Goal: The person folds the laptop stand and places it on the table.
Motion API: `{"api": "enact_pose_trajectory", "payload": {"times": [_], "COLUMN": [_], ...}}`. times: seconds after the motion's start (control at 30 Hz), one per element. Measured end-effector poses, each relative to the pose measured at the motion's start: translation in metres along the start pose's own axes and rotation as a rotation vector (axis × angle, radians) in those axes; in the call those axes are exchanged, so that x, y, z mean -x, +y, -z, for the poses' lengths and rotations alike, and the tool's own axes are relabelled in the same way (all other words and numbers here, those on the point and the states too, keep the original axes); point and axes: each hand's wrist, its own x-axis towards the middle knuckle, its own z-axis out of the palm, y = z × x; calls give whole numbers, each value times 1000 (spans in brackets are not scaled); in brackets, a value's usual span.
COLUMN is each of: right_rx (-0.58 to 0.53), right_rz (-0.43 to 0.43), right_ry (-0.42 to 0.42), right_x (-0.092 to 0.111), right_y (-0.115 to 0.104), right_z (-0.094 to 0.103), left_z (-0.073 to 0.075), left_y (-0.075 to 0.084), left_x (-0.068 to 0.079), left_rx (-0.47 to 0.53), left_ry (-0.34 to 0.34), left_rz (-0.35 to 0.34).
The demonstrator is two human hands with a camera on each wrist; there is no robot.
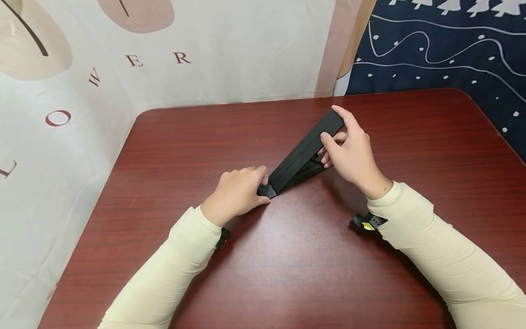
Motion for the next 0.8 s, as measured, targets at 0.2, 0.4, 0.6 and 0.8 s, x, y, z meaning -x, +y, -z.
{"api": "enact_pose_trajectory", "payload": {"times": [0.2,0.4,0.6,0.8], "right_rx": [4,7,1,-64], "right_rz": [-8,-12,-25,-19], "right_ry": [-18,-49,-44,20], "right_x": [-1,-1,-3,-6], "right_y": [0,-1,-1,2], "right_z": [1,3,5,10], "left_z": [-1,0,1,1], "left_y": [-3,-4,-5,-6], "left_x": [-1,-1,-1,-2], "left_rx": [1,11,19,10], "left_ry": [8,-1,-2,-5], "left_rz": [8,18,28,29]}}
